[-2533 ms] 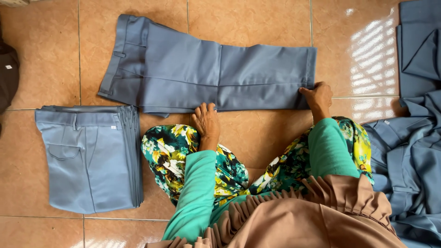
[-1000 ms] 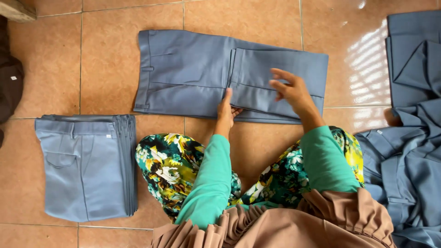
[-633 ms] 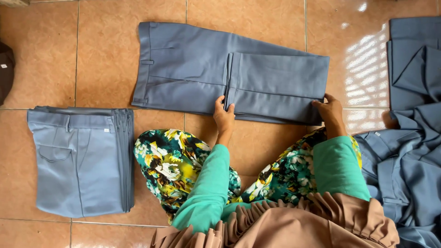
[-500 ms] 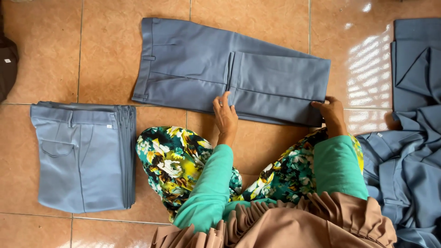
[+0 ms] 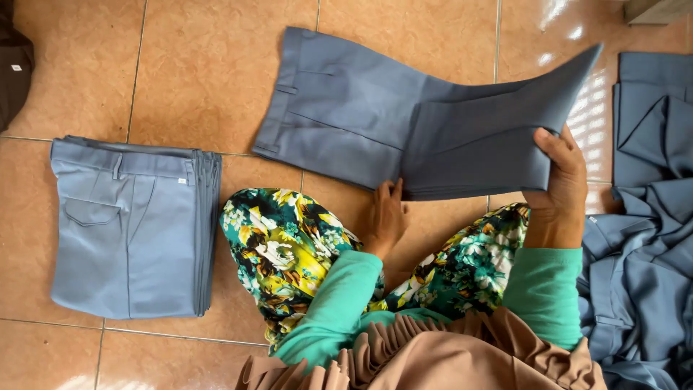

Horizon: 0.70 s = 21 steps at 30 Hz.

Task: The person sits on a tiled floor and folds multiple pairs of gray trousers by hand. They smooth out each pair, fold the legs together, and then fold the garment into a compact rectangle before stacking it with the others.

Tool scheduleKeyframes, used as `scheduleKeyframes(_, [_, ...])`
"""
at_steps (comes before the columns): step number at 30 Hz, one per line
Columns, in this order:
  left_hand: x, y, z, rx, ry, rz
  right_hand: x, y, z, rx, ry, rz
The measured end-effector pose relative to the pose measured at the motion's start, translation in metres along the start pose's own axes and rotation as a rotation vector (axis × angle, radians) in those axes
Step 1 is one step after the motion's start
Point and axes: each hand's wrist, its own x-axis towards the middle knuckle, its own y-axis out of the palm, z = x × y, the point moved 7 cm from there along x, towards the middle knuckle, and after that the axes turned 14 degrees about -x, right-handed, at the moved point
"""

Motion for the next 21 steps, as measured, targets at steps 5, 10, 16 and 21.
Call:
scheduleKeyframes(5, [-0.018, 0.108, 0.024, -0.515, -0.058, -0.044, 0.036, 0.072, -0.03, -0.085, -0.129, 0.167])
scheduleKeyframes(10, [-0.028, 0.116, 0.054, -0.577, -0.46, 0.127, 0.03, 0.167, -0.091, -0.001, -0.152, 0.528])
scheduleKeyframes(16, [-0.024, 0.154, 0.067, -0.714, -0.659, 0.3, 0.05, 0.108, -0.226, -1.494, -0.288, 0.208])
scheduleKeyframes(21, [-0.015, 0.08, 0.061, -0.476, -0.466, 0.291, 0.032, 0.08, -0.251, -1.84, -0.255, 0.151])
